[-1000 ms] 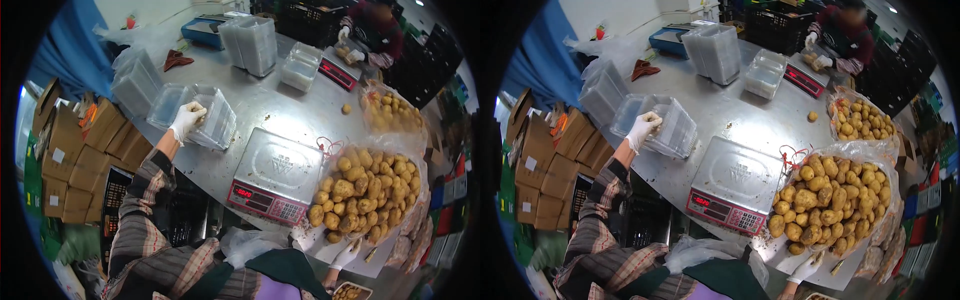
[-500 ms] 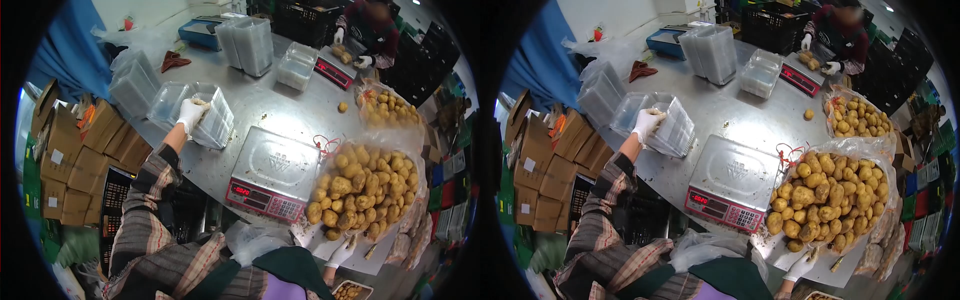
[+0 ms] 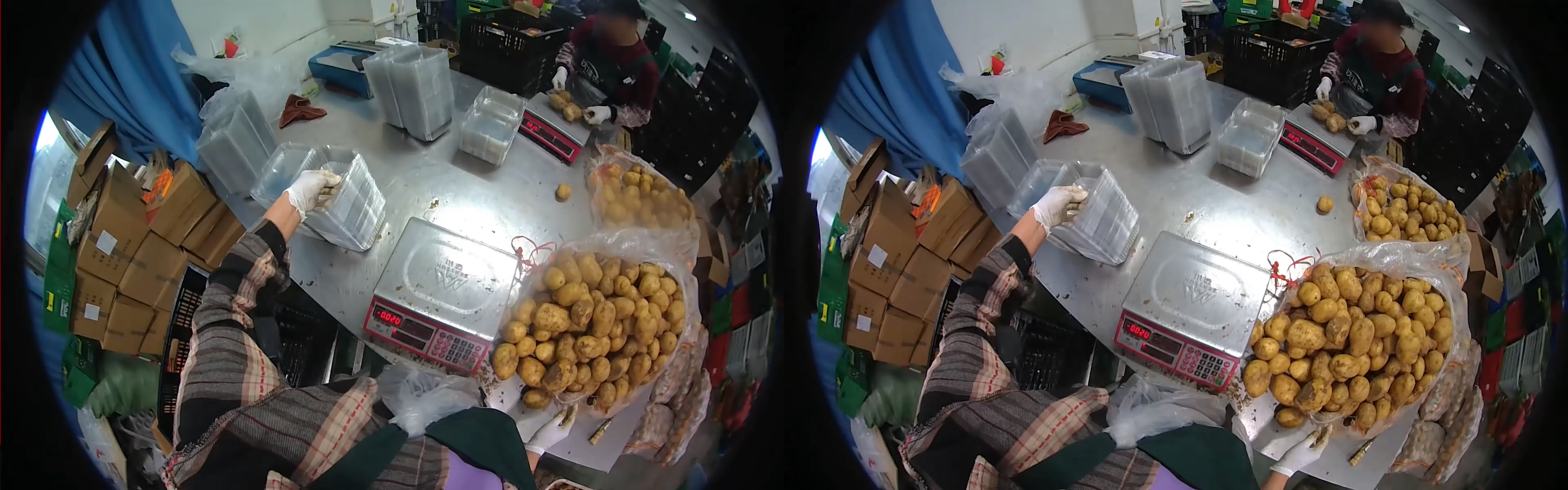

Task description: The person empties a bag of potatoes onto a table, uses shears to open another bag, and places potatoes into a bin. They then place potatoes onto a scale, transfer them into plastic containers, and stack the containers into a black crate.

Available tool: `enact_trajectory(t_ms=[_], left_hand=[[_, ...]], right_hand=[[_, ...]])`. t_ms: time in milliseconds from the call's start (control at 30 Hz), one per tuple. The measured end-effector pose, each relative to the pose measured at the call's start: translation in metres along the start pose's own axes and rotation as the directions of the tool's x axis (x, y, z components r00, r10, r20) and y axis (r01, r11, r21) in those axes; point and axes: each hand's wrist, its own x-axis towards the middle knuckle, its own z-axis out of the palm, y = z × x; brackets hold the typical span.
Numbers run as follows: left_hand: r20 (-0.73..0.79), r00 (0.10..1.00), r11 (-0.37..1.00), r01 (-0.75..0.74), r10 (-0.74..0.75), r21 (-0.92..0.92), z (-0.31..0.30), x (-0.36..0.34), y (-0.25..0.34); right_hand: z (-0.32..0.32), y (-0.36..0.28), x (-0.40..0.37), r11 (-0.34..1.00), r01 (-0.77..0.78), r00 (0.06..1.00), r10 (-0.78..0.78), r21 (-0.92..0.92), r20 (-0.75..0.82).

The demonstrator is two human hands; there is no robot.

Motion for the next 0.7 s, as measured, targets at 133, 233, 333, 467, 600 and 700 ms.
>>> enact_trajectory(t_ms=[133, 233, 333, 467, 600, 700], left_hand=[[-0.050, 0.998, 0.993, -0.031, 0.037, 0.111, -0.001, 0.005, 0.002], [-0.149, 0.813, 0.559, -0.242, 0.563, 0.793, 0.009, 0.011, -0.007], [-0.125, 0.804, 0.257, -0.035, 0.582, 0.966, 0.031, -0.004, -0.001], [-0.145, 0.715, 0.547, -0.371, 0.684, 0.751, -0.047, 0.074, -0.042], [-0.316, 0.513, 0.477, -0.219, 0.798, 0.851, -0.018, 0.016, -0.004], [-0.338, 0.098, 0.343, -0.476, 0.936, 0.810, 0.040, -0.055, 0.036]], right_hand=[[-0.003, -0.004, 0.007, 0.999, -0.020, 1.000, 0.020, -0.026, -0.010], [-0.004, 0.001, 0.010, 1.000, -0.009, 1.000, 0.009, -0.023, -0.009], [-0.005, 0.002, 0.009, 0.997, -0.050, 0.998, 0.049, 0.061, 0.027], [-0.007, 0.006, 0.000, 0.968, -0.132, 0.990, 0.139, 0.212, -0.014], [-0.009, 0.009, -0.007, 0.958, -0.198, 0.978, 0.207, 0.208, -0.021], [-0.008, 0.002, -0.014, 0.970, -0.175, 0.984, 0.178, 0.168, -0.004]])
